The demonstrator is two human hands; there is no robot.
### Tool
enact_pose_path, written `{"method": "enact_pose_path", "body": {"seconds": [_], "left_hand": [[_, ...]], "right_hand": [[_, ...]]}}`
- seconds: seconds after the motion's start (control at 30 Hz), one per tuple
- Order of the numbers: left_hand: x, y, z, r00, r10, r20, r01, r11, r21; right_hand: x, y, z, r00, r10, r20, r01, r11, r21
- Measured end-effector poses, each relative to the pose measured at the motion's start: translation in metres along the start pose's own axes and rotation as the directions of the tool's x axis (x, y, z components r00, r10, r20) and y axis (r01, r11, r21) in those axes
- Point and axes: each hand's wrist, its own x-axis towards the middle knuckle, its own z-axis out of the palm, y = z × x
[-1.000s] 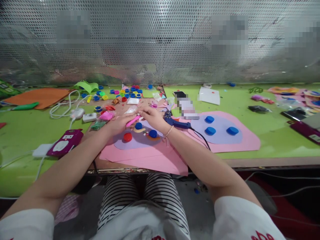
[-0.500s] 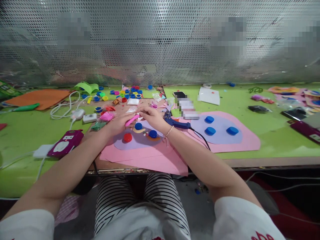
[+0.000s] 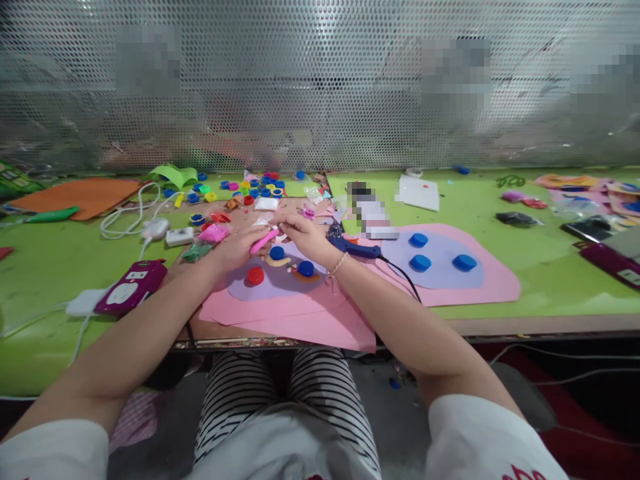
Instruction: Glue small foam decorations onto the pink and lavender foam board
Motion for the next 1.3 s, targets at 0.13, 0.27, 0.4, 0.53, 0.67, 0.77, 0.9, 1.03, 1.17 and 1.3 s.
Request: {"method": "enact_pose_path", "body": {"seconds": [0.13, 0.27, 0.4, 0.53, 0.67, 0.77, 0.9, 1.03, 1.17, 1.3], "left_hand": [[-0.002, 0.006, 0.003, 1.0, 0.004, -0.004, -0.004, 0.999, 0.035], [-0.004, 0.013, 0.006, 0.999, 0.039, -0.019, -0.036, 0.993, 0.114], [-0.006, 0.017, 0.009, 0.995, 0.066, -0.071, -0.051, 0.979, 0.198], [-0.007, 0.015, 0.011, 0.996, 0.079, -0.033, -0.07, 0.973, 0.219], [-0.006, 0.012, 0.012, 0.995, 0.095, -0.021, -0.088, 0.967, 0.24], [-0.005, 0.01, 0.011, 0.996, 0.089, -0.019, -0.082, 0.966, 0.245], [-0.005, 0.011, 0.011, 0.996, 0.09, -0.017, -0.084, 0.972, 0.22], [-0.009, 0.015, 0.015, 0.997, 0.076, -0.005, -0.074, 0.977, 0.2], [-0.007, 0.01, 0.013, 0.998, 0.065, 0.023, -0.068, 0.986, 0.15], [-0.004, 0.005, 0.01, 0.997, 0.065, 0.039, -0.068, 0.995, 0.079]], "right_hand": [[0.002, 0.004, -0.004, 1.0, 0.021, -0.022, -0.019, 0.996, 0.086], [0.003, 0.001, -0.003, 0.998, 0.018, -0.067, -0.016, 0.999, 0.031], [0.002, -0.005, 0.001, 0.991, -0.057, -0.118, 0.044, 0.993, -0.114], [0.0, -0.009, 0.002, 0.983, -0.099, -0.152, 0.058, 0.966, -0.251], [-0.002, -0.013, 0.004, 0.98, -0.137, -0.146, 0.086, 0.946, -0.312], [-0.003, -0.015, 0.005, 0.979, -0.158, -0.131, 0.107, 0.937, -0.334], [-0.004, -0.015, 0.005, 0.976, -0.19, -0.109, 0.137, 0.917, -0.374], [-0.004, -0.013, 0.005, 0.969, -0.226, -0.098, 0.168, 0.896, -0.412], [-0.003, -0.012, 0.003, 0.96, -0.273, -0.061, 0.215, 0.858, -0.466], [-0.003, -0.01, 0.002, 0.966, -0.254, -0.054, 0.211, 0.886, -0.413]]}}
